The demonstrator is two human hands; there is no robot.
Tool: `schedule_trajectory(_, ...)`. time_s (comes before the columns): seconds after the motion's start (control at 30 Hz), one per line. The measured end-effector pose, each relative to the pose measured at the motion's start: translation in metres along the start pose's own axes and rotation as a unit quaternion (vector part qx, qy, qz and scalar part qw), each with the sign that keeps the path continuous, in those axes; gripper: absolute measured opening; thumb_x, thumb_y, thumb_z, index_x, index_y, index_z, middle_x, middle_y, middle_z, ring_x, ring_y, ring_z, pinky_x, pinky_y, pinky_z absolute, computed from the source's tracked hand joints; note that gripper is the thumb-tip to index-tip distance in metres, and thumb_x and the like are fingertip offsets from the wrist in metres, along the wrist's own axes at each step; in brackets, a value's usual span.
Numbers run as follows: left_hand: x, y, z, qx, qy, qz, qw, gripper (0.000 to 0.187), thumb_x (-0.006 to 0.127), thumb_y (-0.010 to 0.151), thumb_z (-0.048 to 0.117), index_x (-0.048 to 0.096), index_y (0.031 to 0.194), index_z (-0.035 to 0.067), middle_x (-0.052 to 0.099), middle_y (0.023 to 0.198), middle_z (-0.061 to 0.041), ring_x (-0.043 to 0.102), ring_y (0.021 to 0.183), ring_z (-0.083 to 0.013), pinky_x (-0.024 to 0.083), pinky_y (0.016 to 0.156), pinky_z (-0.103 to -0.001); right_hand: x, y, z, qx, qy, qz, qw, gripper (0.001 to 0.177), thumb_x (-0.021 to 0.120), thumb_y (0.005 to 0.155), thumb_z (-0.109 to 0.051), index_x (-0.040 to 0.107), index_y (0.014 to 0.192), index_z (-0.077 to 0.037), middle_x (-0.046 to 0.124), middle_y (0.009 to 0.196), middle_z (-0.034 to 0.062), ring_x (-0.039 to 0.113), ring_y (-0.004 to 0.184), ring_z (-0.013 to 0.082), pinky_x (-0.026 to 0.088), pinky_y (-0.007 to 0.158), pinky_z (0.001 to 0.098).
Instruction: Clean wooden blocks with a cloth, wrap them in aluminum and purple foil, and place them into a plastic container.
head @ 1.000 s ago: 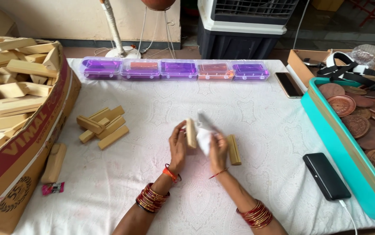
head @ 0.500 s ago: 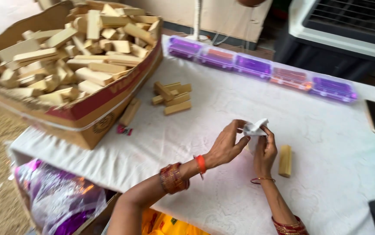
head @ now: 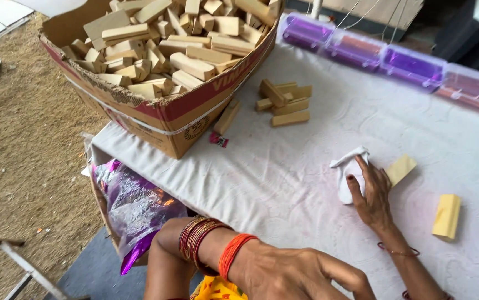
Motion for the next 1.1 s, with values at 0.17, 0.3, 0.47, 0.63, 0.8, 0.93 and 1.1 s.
schedule_trajectory(0.17, -0.003, -0.047, -0.021, -0.186, -0.14, -0.028, 0.972, 0.025, 0.045, 0.106, 0.013, 0.056, 0.103, -0.008, 0.06, 0.103, -0.019, 0.065, 0.097, -0.0253, 0.057, 0.083, -0.027, 0.046, 0.052, -0.037, -0.138, -0.049, -0.087, 0.985, 0.058, 0.048, 0.102, -0.041, 0.046, 0.147, -0.005, 0.052, 0.148, 0.021, 0.047, 0.137, 0.037, 0.026, 0.117, 0.0588)
schedule_trajectory(0.3, -0.009, -0.07, -0.035, -0.342, -0.243, -0.035, 0.907, 0.021, 0.046, 0.107, 0.008, 0.06, 0.112, -0.007, 0.059, 0.095, -0.013, 0.062, 0.083, -0.0188, 0.056, 0.08, -0.022, 0.099, 0.099, -0.092, -0.137, -0.009, -0.192, 0.972, 0.056, 0.05, 0.1, -0.039, 0.046, 0.149, -0.013, 0.062, 0.133, 0.0108, 0.054, 0.132, 0.0264, 0.035, 0.122, 0.0534)
schedule_trajectory(0.47, -0.05, -0.033, 0.001, -0.071, 0.05, 0.005, 0.996, 0.019, 0.047, 0.114, 0.018, 0.058, 0.115, 0.003, 0.065, 0.105, -0.008, 0.063, 0.105, -0.0253, 0.055, 0.089, -0.025, 0.145, 0.138, -0.111, -0.261, -0.036, -0.132, 0.956, 0.072, 0.052, 0.098, -0.048, 0.037, 0.154, -0.005, 0.039, 0.157, 0.0228, 0.033, 0.146, 0.0386, 0.025, 0.119, 0.0554)
schedule_trajectory(0.63, -0.125, -0.071, -0.064, -0.172, 0.406, 0.136, 0.887, 0.009, 0.058, 0.105, 0.014, 0.064, 0.109, 0.008, 0.072, 0.105, -0.009, 0.071, 0.095, -0.0216, 0.059, 0.081, -0.032, 0.151, 0.153, -0.085, -0.269, -0.037, -0.127, 0.954, 0.079, 0.05, 0.1, -0.052, 0.031, 0.155, 0.001, 0.035, 0.158, 0.0249, 0.028, 0.147, 0.0406, 0.018, 0.12, 0.0544)
schedule_trajectory(0.8, -0.181, -0.161, -0.133, -0.357, 0.591, 0.076, 0.72, 0.036, 0.064, 0.098, 0.032, 0.062, 0.121, 0.004, 0.064, 0.134, -0.019, 0.061, 0.123, -0.0322, 0.056, 0.099, -0.042, 0.128, 0.159, -0.079, -0.305, -0.096, -0.145, 0.936, 0.073, 0.071, 0.077, -0.04, 0.051, 0.141, -0.01, 0.048, 0.15, 0.0171, 0.039, 0.139, 0.0329, 0.023, 0.114, 0.0564)
schedule_trajectory(0.93, -0.194, -0.179, -0.134, -0.49, 0.62, 0.009, 0.612, 0.065, 0.062, 0.091, 0.051, 0.054, 0.14, 0.009, 0.045, 0.147, -0.021, 0.041, 0.136, -0.0389, 0.033, 0.107, -0.064, 0.108, 0.171, -0.057, -0.176, -0.022, -0.099, 0.979, 0.048, 0.069, 0.093, -0.009, 0.055, 0.139, -0.006, 0.065, 0.121, 0.0121, 0.062, 0.113, 0.0255, 0.05, 0.106, 0.0436)
schedule_trajectory(1.1, -0.204, -0.183, -0.136, -0.559, 0.614, -0.045, 0.555, 0.069, 0.059, 0.089, 0.06, 0.05, 0.143, 0.018, 0.037, 0.154, -0.021, 0.034, 0.141, -0.0419, 0.027, 0.113, -0.064, 0.111, 0.161, -0.041, -0.226, -0.116, -0.031, 0.967, 0.047, 0.069, 0.082, 0.004, 0.062, 0.127, -0.008, 0.07, 0.11, 0.0116, 0.065, 0.105, 0.0292, 0.054, 0.089, 0.0446)
Point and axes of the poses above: each hand's wrist, its own y-axis towards the middle knuckle, its own x-axis out of the palm, z = x × y, the point moved 3 cm from there along y, towards the middle knuckle
